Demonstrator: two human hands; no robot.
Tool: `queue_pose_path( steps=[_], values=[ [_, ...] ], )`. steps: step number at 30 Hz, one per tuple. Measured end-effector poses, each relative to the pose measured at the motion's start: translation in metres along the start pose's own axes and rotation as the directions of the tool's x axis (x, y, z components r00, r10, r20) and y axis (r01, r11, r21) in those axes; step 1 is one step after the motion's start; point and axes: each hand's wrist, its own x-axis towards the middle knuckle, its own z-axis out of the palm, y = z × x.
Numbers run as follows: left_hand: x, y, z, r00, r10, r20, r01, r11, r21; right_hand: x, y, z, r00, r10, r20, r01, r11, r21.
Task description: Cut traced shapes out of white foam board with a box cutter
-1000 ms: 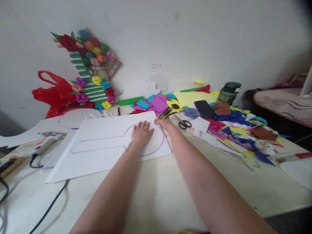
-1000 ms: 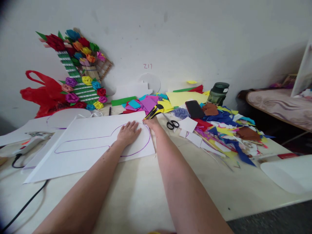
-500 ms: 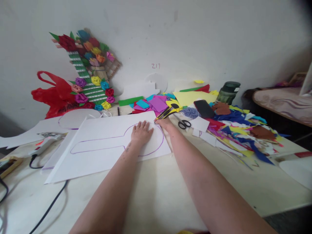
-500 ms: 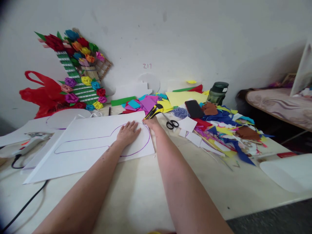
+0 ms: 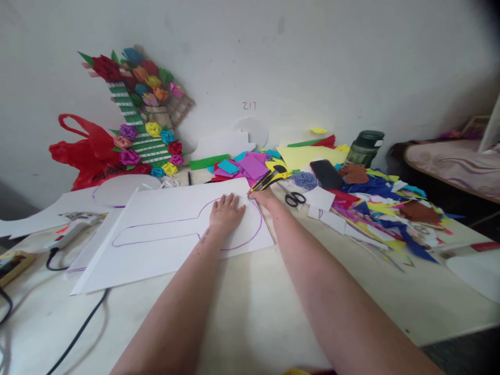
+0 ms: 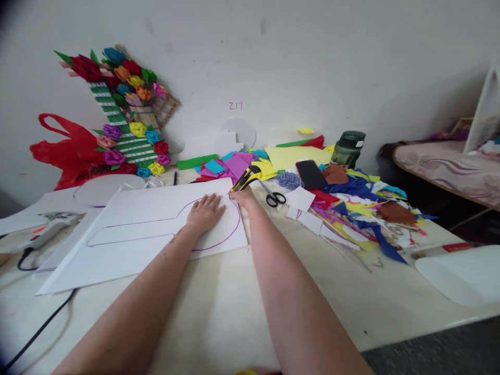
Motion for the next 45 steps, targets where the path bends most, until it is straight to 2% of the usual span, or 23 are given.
queue_pose_path(
  steps=[19,45],
  values=[
    [0.0007,-0.0005,0.0005,1.000,-0.002,0.009,0.002,1.000,-0.012,-0.0043,-0.0029,-0.0035,1.000,0.002,0.004,-0.002,1.000,0.012],
    [0.0016,-0.0013,0.0023,1.000,-0.003,0.006,0.003,1.000,-0.014,0.0021,0.0057,-0.0050,1.000,-0.017,0.013,0.018,1.000,-0.010]
  ],
)
